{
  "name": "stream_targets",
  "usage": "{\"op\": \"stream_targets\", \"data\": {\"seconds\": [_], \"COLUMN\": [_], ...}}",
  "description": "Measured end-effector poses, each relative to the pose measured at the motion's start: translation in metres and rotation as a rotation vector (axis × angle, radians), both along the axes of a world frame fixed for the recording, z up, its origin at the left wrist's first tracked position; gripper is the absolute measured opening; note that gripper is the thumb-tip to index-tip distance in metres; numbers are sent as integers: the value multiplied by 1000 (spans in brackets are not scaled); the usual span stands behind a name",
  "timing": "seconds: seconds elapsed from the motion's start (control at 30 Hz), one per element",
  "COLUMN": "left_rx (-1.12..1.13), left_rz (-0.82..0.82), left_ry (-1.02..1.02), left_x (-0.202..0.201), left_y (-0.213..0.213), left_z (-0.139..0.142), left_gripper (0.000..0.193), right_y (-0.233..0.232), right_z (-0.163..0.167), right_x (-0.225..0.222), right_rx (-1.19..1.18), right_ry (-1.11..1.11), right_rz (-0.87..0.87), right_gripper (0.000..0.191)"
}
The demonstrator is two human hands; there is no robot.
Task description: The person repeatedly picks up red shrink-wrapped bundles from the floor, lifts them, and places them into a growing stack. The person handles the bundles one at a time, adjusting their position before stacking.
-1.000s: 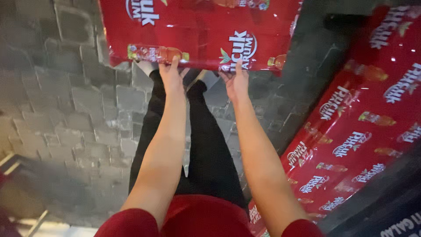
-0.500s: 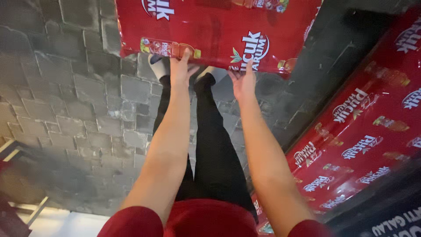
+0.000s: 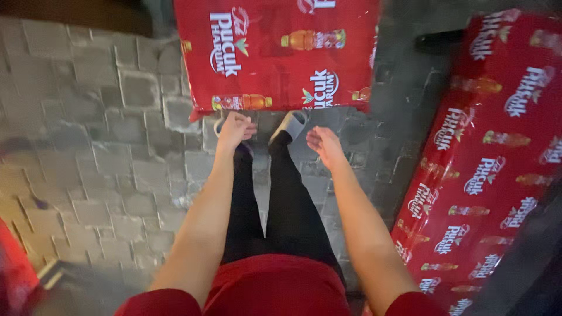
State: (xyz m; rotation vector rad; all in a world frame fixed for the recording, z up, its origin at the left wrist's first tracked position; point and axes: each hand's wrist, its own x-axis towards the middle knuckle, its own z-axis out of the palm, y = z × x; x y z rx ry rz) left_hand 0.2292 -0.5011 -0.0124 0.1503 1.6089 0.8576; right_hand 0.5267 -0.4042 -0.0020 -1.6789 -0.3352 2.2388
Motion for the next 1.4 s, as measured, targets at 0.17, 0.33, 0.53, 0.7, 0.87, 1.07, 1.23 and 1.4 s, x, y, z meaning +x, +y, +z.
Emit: {"op": "stream_targets", "data": {"seconds": [0.17,0.33,0.53,0.7,0.87,1.07,1.23,1.4], "left_rx": [74,124,283,375,428,450,568,569], "left_rz": [-191,-364,-216,-255,-295,-247,-324,-426], "left_ry": [44,63,-77,-61,137,62,61,129], "left_x": [-18,-30,-24,-21,-32,-31,-8,33], "left_y": [3,-2,-10,-20,-30,-26,-1,38], "left_z": [44,84,119,145,165,178,188,192], "left_gripper": [23,21,21,20,18,17,15,13], "right_y": [-29,-61,-60,-25,-2,-3,1,17], "right_z": [37,71,110,140,163,181,186,186], "right_x": [25,31,-7,-59,-106,-113,-82,-26], "right_rx": [57,141,258,354,429,455,474,491], "right_ry": [-150,-127,-63,27,82,67,120,106], "right_rz": [38,29,71,171,230,235,154,87], "right_gripper": [18,18,18,21,20,17,16,16]}}
